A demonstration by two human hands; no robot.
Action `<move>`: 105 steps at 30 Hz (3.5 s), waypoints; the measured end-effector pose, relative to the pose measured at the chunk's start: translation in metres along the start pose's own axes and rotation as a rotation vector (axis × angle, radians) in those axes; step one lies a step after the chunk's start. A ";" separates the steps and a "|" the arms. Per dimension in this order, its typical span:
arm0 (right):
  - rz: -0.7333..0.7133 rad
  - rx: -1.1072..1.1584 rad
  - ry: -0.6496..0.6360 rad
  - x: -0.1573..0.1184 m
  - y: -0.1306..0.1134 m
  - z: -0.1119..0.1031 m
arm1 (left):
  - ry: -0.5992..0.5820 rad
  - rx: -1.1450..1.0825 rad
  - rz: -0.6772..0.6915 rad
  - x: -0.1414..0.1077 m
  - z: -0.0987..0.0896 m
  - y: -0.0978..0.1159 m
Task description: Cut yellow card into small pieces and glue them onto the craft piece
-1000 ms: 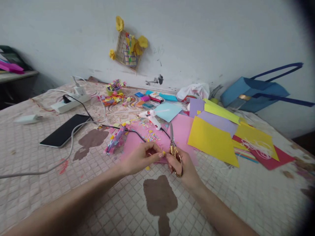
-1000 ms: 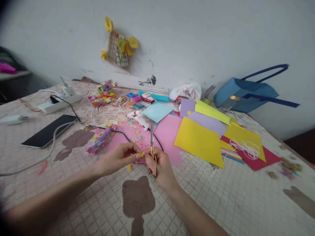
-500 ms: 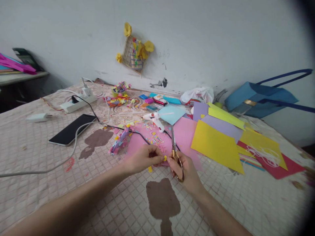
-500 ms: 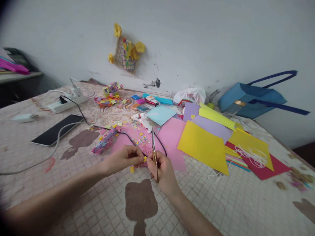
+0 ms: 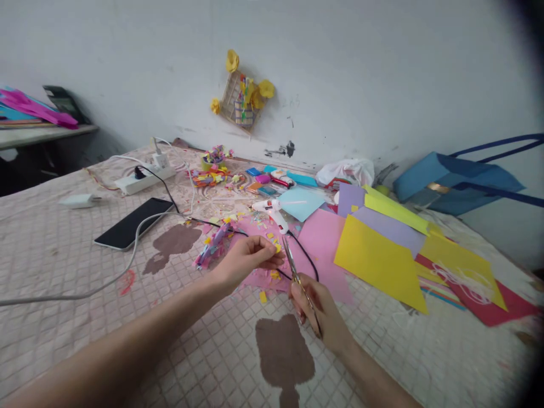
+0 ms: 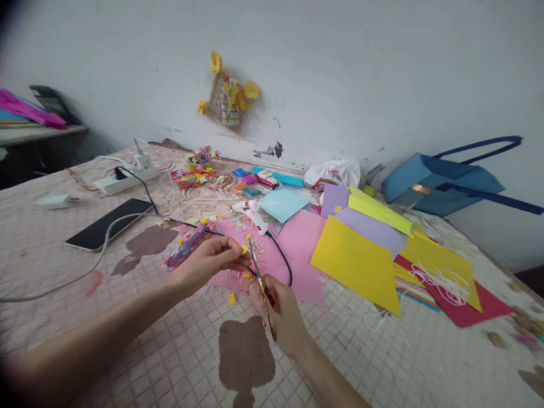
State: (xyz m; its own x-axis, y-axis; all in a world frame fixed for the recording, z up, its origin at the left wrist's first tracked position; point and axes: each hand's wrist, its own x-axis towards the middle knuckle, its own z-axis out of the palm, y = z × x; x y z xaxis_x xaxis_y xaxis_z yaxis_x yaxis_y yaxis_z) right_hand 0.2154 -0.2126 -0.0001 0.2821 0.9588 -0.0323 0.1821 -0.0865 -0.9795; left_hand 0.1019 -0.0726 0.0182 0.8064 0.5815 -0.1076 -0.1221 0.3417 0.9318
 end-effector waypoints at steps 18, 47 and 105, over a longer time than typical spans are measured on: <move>0.049 -0.072 0.028 -0.001 0.005 -0.002 | -0.029 -0.003 0.023 0.002 -0.003 -0.006; 0.002 -0.222 0.021 0.001 0.001 -0.004 | -0.019 -0.024 0.044 0.003 -0.001 -0.010; 0.057 -0.119 0.040 0.000 0.003 0.003 | 0.057 -0.061 0.084 -0.004 0.009 -0.013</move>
State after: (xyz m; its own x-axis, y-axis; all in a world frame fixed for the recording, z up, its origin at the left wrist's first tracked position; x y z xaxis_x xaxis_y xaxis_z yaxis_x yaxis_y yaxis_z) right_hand 0.2134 -0.2117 -0.0041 0.3320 0.9401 -0.0767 0.2743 -0.1741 -0.9458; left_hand 0.1061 -0.0861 0.0096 0.7580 0.6503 -0.0515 -0.2237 0.3333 0.9159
